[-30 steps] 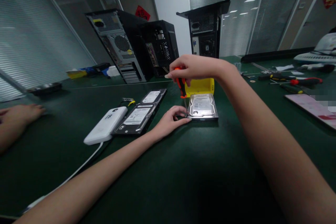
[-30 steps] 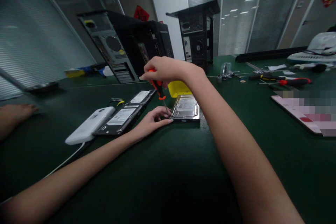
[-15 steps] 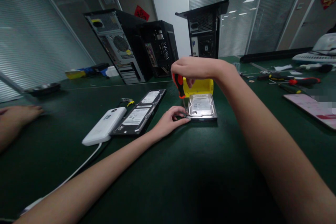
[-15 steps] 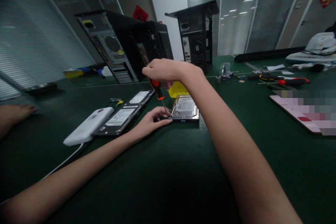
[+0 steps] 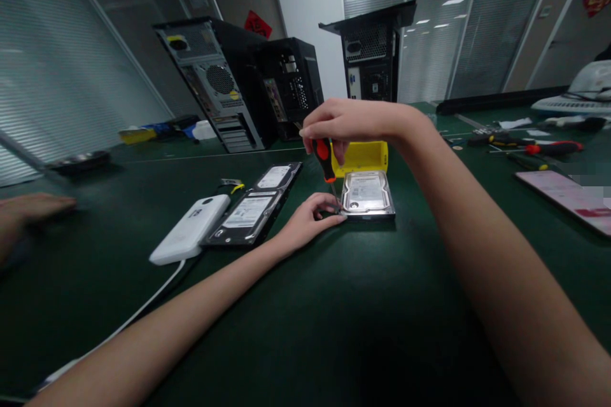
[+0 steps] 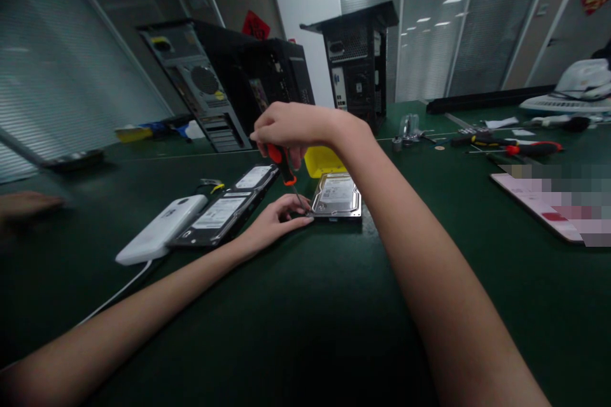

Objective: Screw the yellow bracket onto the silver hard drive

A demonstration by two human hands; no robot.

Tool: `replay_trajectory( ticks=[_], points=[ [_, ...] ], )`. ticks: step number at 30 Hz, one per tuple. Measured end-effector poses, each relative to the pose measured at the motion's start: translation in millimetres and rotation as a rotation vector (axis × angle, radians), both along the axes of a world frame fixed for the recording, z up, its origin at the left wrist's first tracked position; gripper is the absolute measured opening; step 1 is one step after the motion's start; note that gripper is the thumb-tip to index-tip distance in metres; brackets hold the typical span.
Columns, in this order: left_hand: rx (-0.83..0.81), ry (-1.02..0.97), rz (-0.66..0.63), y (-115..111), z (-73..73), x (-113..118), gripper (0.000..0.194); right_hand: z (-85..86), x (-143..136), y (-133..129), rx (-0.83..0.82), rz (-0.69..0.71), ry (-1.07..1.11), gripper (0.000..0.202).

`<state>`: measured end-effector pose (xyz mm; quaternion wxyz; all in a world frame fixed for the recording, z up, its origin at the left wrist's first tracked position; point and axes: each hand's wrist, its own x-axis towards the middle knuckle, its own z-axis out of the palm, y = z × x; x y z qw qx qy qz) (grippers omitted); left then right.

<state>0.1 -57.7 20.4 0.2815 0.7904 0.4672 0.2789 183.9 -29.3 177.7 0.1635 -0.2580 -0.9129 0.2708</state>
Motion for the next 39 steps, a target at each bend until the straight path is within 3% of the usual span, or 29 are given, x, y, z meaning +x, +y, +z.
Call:
replay_trajectory(
  ticks=[11, 39],
  points=[
    [-0.002, -0.008, 0.003, -1.1, 2.0, 1.4, 0.03, -2.7, -0.2, 0.5, 0.108, -0.012, 0.0, 0.026],
    [-0.004, 0.005, -0.001, -0.1, 0.9, -0.2, 0.032, -4.6, 0.2, 2.6, 0.196, -0.042, -0.052, 0.031]
  ],
)
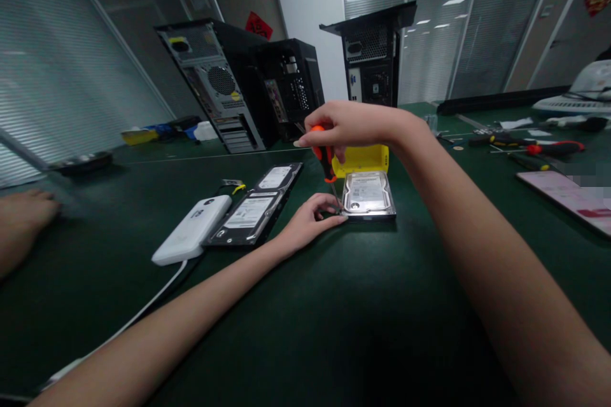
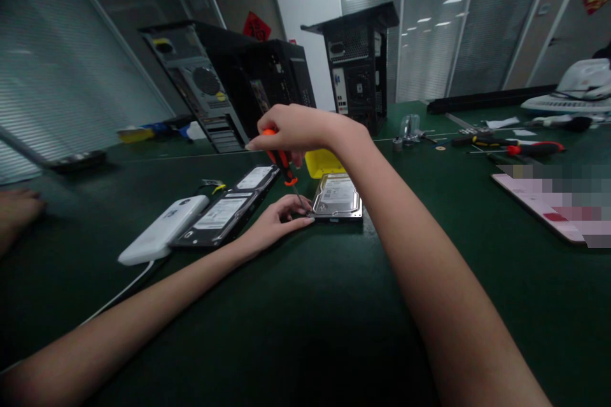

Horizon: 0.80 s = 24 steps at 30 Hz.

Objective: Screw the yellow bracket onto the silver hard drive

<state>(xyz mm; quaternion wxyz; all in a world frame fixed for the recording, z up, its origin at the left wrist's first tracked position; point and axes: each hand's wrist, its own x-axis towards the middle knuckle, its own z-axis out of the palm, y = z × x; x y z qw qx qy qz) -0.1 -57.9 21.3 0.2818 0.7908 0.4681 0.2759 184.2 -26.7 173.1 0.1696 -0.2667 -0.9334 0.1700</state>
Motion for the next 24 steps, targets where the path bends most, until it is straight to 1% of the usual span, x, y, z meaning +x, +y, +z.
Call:
replay_trajectory(
  ticks=[5, 13, 19, 24],
  points=[
    [-0.011, -0.002, 0.004, -0.3, 0.4, 0.3, 0.031, 0.3, 0.2, 0.5, 0.018, -0.025, -0.007, 0.031],
    [-0.013, -0.008, 0.009, -0.8, 1.6, 1.6, 0.029, -2.0, -1.1, -0.5, 0.066, -0.072, -0.043, 0.038],
    [-0.003, -0.006, 0.002, 1.5, -1.9, -0.5, 0.032, -7.4, 0.5, 4.2, 0.201, -0.13, -0.024, 0.036],
    [-0.007, -0.008, 0.004, 1.3, -2.6, -0.7, 0.033, -7.3, 0.9, 2.8, 0.198, -0.14, -0.045, 0.039]
  ],
)
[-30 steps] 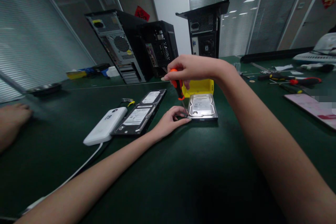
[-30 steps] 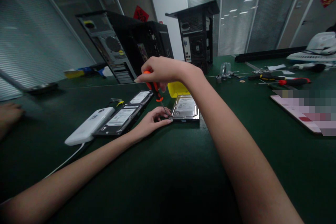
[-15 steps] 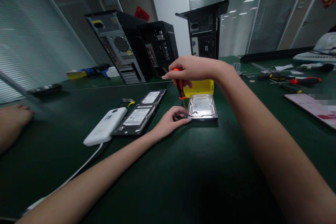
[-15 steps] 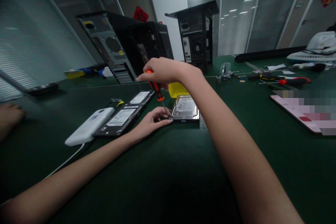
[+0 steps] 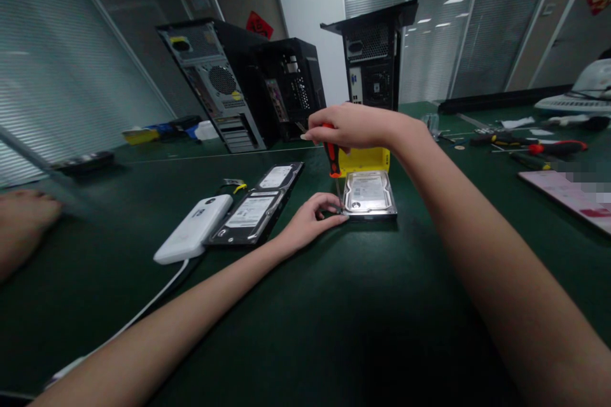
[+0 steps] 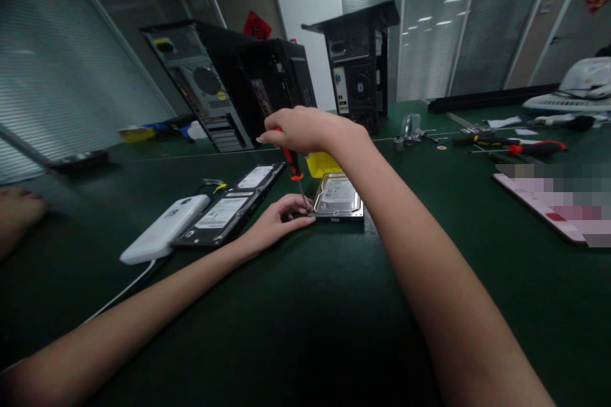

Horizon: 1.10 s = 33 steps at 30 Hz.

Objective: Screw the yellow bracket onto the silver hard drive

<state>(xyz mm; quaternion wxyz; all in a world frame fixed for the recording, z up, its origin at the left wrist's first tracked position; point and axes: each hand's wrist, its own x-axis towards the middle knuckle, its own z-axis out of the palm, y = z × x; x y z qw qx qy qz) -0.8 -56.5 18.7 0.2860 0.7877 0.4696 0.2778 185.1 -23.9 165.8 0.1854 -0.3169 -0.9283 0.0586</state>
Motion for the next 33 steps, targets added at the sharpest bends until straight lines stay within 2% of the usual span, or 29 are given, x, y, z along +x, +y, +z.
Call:
replay_trajectory(
  ticks=[8, 16, 33],
  points=[
    [0.011, 0.0, 0.0, -2.2, 2.2, 1.9, 0.032, 5.6, -1.6, -7.3, -0.092, -0.02, 0.0, 0.047],
    [-0.001, 0.006, -0.003, -2.4, 3.7, 1.9, 0.031, 5.8, -0.8, -5.0, -0.094, -0.011, -0.023, 0.028],
    [-0.003, 0.0, 0.004, -2.2, 4.1, 2.0, 0.031, 7.2, -0.6, -6.2, -0.145, 0.061, -0.01, 0.034]
  ],
)
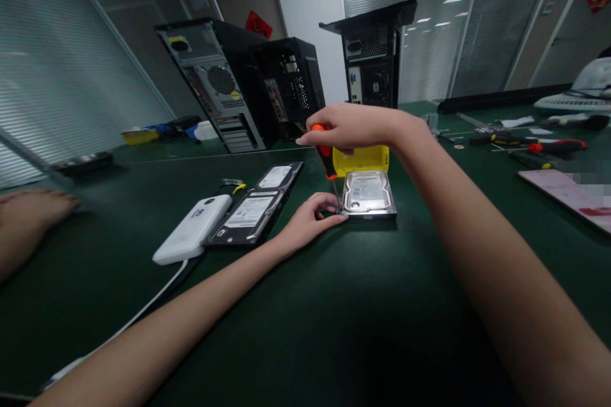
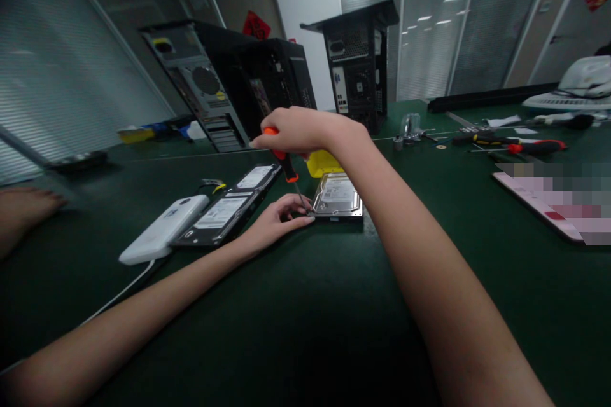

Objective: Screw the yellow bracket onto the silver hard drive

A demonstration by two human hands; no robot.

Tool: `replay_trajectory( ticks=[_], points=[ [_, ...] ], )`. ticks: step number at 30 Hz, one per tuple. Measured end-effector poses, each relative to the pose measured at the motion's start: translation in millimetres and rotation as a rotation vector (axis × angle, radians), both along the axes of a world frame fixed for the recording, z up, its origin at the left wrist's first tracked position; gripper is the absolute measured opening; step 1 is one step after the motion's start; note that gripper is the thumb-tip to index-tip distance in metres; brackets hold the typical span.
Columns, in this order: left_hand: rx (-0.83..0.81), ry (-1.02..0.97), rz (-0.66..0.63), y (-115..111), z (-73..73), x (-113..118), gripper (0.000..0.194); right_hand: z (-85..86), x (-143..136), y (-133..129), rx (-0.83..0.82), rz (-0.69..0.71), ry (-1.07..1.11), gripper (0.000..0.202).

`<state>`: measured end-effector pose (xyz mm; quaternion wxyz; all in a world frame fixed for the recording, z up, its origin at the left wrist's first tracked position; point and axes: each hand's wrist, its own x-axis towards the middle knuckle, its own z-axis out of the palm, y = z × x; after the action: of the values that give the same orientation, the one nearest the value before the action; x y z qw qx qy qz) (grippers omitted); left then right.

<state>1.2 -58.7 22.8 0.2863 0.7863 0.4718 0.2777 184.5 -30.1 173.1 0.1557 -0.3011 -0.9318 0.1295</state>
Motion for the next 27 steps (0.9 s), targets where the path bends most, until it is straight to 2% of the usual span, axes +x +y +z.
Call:
replay_trajectory(
  ticks=[13, 20, 27],
  points=[
    [0.014, 0.006, -0.005, 0.2, -1.6, -0.3, 0.032, -1.7, -1.2, 0.7, -0.095, -0.086, -0.003, 0.048],
    [0.014, 0.029, 0.0, -0.5, -0.1, 0.3, 0.031, 0.5, -1.5, -2.7, -0.114, -0.077, -0.004, 0.03],
    [0.007, 0.016, -0.003, 0.0, -0.2, -0.1, 0.03, -0.3, -2.4, 0.1, -0.139, -0.026, 0.024, 0.027]
  ],
)
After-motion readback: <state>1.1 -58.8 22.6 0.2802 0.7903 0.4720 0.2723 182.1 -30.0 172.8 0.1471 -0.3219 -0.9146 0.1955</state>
